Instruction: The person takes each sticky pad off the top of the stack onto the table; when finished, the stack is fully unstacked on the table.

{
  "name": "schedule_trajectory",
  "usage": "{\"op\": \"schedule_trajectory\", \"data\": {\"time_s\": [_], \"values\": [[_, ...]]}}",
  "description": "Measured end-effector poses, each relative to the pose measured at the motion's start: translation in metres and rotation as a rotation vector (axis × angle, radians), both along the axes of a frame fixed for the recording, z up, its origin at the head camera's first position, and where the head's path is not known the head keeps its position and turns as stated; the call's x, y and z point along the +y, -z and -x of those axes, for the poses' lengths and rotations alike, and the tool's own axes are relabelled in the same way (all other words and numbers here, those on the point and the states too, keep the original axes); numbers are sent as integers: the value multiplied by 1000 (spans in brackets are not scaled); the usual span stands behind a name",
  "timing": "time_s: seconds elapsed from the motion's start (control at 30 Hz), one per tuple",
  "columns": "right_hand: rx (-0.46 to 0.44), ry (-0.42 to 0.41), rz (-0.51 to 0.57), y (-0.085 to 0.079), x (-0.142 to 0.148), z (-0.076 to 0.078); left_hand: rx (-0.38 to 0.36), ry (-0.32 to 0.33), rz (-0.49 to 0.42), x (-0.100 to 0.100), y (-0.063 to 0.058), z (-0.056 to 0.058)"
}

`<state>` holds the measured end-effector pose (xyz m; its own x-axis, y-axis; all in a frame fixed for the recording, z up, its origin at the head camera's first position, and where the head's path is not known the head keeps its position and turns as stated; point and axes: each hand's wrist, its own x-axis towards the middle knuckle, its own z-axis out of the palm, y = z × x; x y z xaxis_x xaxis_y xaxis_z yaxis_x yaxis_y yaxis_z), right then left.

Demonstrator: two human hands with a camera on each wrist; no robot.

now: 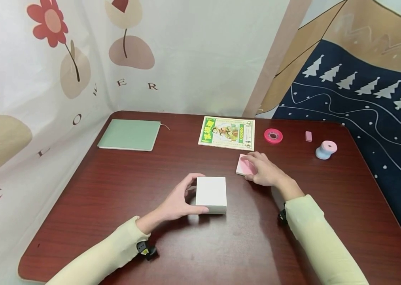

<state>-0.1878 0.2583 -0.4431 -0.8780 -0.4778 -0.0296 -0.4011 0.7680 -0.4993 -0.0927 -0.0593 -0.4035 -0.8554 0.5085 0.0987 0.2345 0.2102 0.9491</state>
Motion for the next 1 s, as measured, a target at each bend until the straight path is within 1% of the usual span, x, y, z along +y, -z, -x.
{"op": "schedule_trajectory", "data": {"time_s": [0.23, 0.33, 0.43, 0.53, 0.57, 0.63, 0.77, 0.87, 1.0], "values": [[-18, 28, -78, -7, 1, -4, -9, 10, -11, 0, 2, 2], [6, 26, -99, -13, -1, -7, -17, 16, -35, 1, 5, 3], [52, 10, -75, -24, -7, -12, -24, 25, -54, 1, 7, 4], [94, -19, -16, -38, -16, -18, -36, 36, -49, 0, 10, 6], [100, -28, 2, -42, -20, -21, -38, 38, -40, 0, 14, 8], [102, -50, 37, -51, -29, -26, -39, 36, -19, 0, 23, 11], [91, -125, 108, -66, -49, -40, -21, 32, 26, 1, 43, 17], [86, -208, 137, -72, -64, -51, -12, 35, 62, 1, 48, 19], [88, -302, 127, -74, -81, -64, 1, 37, 87, 0, 50, 20]]}}
